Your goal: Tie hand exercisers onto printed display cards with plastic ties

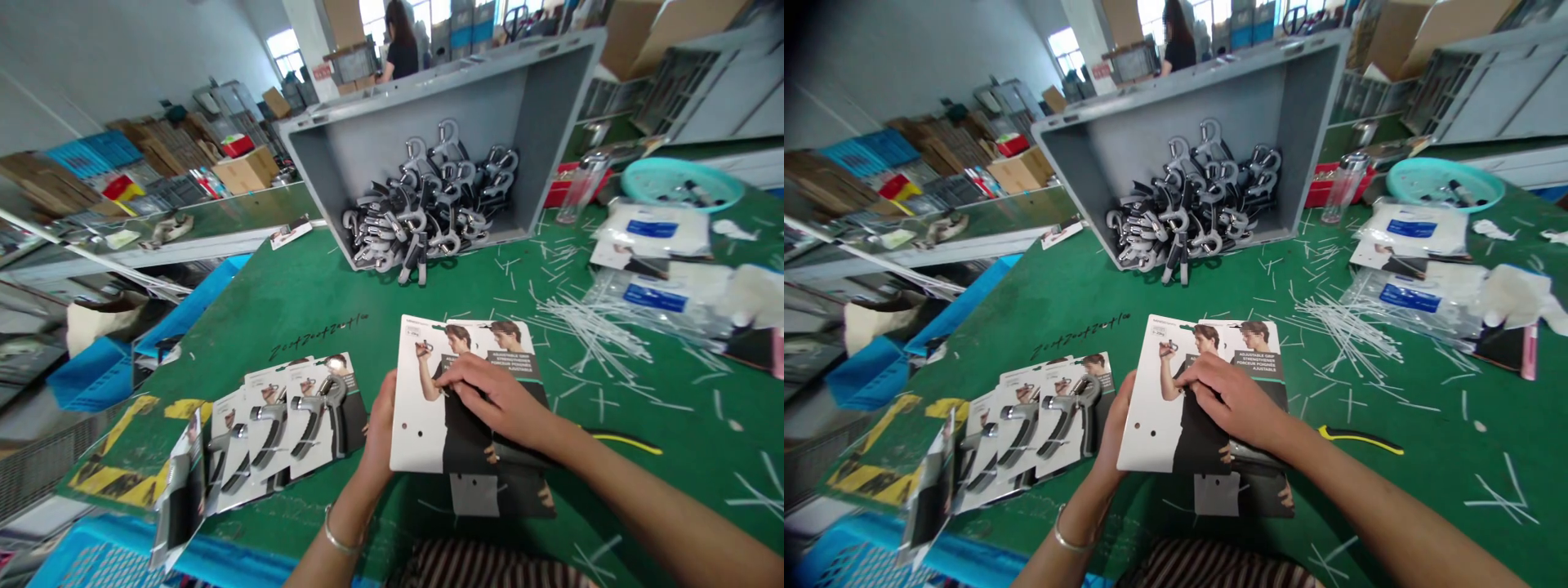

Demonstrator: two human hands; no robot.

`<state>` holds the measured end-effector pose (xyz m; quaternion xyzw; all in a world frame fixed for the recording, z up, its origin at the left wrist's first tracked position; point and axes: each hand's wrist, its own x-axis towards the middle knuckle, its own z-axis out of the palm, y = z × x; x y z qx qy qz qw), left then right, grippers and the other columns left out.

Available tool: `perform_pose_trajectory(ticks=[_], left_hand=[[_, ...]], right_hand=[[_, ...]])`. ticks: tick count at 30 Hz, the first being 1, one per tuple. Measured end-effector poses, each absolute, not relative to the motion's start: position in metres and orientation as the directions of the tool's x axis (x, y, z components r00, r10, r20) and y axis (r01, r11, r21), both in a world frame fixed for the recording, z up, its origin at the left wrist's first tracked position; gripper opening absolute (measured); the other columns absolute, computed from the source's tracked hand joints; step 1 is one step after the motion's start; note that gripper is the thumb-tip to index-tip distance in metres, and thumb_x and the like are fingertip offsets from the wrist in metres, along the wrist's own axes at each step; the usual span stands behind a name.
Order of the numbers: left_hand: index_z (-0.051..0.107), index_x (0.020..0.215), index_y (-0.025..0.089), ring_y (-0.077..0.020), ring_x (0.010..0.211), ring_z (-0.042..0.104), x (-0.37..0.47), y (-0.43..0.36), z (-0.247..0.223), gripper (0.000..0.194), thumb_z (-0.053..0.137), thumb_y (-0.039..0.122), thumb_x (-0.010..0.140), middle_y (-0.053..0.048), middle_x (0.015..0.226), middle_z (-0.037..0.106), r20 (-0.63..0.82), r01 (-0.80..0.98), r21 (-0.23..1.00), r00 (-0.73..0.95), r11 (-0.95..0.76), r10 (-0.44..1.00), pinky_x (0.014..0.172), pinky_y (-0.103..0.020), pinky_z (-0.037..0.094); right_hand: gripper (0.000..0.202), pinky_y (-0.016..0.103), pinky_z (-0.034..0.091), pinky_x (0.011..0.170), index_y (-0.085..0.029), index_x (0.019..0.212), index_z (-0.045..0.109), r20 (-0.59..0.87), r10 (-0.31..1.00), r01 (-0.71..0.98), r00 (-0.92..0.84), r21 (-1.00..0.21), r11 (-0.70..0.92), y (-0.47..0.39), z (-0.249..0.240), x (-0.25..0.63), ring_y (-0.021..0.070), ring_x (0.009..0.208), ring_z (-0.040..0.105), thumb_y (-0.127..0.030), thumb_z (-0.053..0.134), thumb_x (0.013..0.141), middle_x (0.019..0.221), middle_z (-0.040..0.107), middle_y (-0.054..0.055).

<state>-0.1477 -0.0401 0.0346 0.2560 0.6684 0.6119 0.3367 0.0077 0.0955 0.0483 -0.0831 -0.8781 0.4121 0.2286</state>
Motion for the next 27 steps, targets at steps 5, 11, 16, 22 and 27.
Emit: perform_pose_trajectory(ticks=[5,11,16,22,27], left_hand=[[0.073,0.103,0.017,-0.0274,0.096,0.067,-0.154,-0.054,0.028,0.04,0.074,0.04,0.071,-0.007,0.102,0.075,-0.296,-0.293,0.946,-0.619,0.136,0.728,0.077,-0.03,0.052],[0.056,0.133,0.015,-0.0291,0.086,0.071,-0.147,-0.052,0.043,0.078,0.08,0.047,0.066,-0.012,0.105,0.075,-0.435,-0.449,0.868,-0.484,0.212,0.759,0.07,-0.032,0.054],[0.055,0.133,0.013,-0.0207,0.063,0.068,-0.144,-0.047,0.049,0.085,0.086,0.03,0.057,-0.011,0.094,0.077,-0.506,-0.498,0.814,-0.353,0.299,0.787,0.054,-0.024,0.049],[0.057,0.13,0.017,-0.0209,0.065,0.069,-0.157,-0.046,0.044,0.075,0.085,0.031,0.062,-0.008,0.091,0.077,-0.511,-0.447,0.824,-0.324,0.347,0.796,0.057,-0.025,0.051],[0.063,0.124,0.015,-0.0181,0.063,0.067,-0.164,-0.024,0.047,0.06,0.081,0.034,0.07,-0.007,0.085,0.074,-0.447,-0.319,0.868,-0.165,0.382,0.879,0.052,-0.021,0.047]], right_hand=[[0.014,0.036,0.047,0.09,-0.022,0.107,0.062,0.311,0.317,0.013,-0.896,-0.695,0.719,0.088,0.045,0.009,0.0215,0.1,0.056,-0.024,0.052,0.097,0.104,0.06,0.009],[0.016,0.03,0.046,0.086,-0.022,0.098,0.062,0.316,0.416,0.006,-0.853,-0.79,0.613,0.089,0.042,0.004,0.0172,0.092,0.059,-0.028,0.047,0.101,0.096,0.065,0.004],[0.018,0.026,0.05,0.069,-0.022,0.099,0.061,0.298,0.606,-0.049,-0.738,-0.919,0.392,0.089,0.042,0.024,0.013,0.069,0.06,-0.035,0.049,0.1,0.088,0.064,0.002],[0.02,0.032,0.051,0.078,-0.018,0.105,0.059,0.164,0.848,0.65,-0.505,-0.573,0.498,0.174,0.004,0.089,0.0197,0.088,0.063,-0.029,0.043,0.1,0.1,0.064,0.008],[0.01,0.033,0.047,0.078,-0.014,0.095,0.063,0.032,0.863,0.791,-0.505,-0.383,0.477,0.247,-0.02,0.11,0.0254,0.094,0.063,-0.021,0.056,0.091,0.105,0.062,0.014]])
